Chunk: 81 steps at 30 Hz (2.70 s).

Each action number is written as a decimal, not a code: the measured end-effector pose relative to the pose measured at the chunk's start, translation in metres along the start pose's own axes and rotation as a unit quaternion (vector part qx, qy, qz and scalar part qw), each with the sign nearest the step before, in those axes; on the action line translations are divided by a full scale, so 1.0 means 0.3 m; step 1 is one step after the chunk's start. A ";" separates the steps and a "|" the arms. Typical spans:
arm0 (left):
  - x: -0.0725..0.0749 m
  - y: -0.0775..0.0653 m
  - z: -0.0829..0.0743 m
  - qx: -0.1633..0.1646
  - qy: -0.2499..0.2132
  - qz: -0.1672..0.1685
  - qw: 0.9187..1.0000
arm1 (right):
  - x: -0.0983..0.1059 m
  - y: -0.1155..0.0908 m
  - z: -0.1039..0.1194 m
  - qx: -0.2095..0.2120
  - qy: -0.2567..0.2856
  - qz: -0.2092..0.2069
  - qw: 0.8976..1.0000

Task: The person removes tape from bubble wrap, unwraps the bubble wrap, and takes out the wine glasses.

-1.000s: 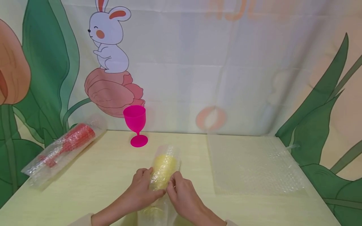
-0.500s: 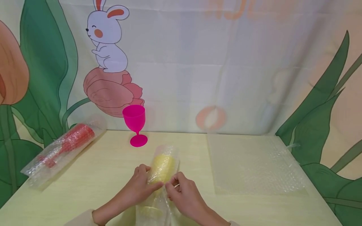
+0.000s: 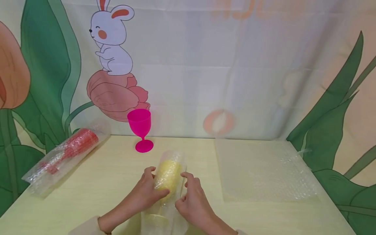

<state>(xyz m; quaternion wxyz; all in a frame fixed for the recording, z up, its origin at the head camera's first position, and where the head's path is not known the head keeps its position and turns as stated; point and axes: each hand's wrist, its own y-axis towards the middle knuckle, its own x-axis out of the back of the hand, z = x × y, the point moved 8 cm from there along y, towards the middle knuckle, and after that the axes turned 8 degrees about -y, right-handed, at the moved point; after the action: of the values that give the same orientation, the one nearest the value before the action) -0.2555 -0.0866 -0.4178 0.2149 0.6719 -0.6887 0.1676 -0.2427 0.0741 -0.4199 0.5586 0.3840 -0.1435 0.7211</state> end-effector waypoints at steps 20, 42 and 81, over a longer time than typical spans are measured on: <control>-0.020 0.028 -0.039 -0.002 0.117 0.001 0.993 | 0.010 0.030 -0.018 -0.009 -0.126 0.008 0.992; -0.032 0.030 -0.054 -0.008 0.120 0.016 0.993 | 0.014 0.080 -0.043 0.011 -0.146 -0.014 0.989; -0.024 0.083 -0.049 -0.018 0.114 0.009 0.993 | 0.015 0.103 -0.002 0.101 -0.164 -0.064 0.979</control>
<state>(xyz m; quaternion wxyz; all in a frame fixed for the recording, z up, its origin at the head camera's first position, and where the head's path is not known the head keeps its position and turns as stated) -0.2791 -0.0719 -0.4075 0.3028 0.6379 -0.6688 0.2327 -0.2717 0.0674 -0.4102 0.5313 0.5597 -0.1346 0.6216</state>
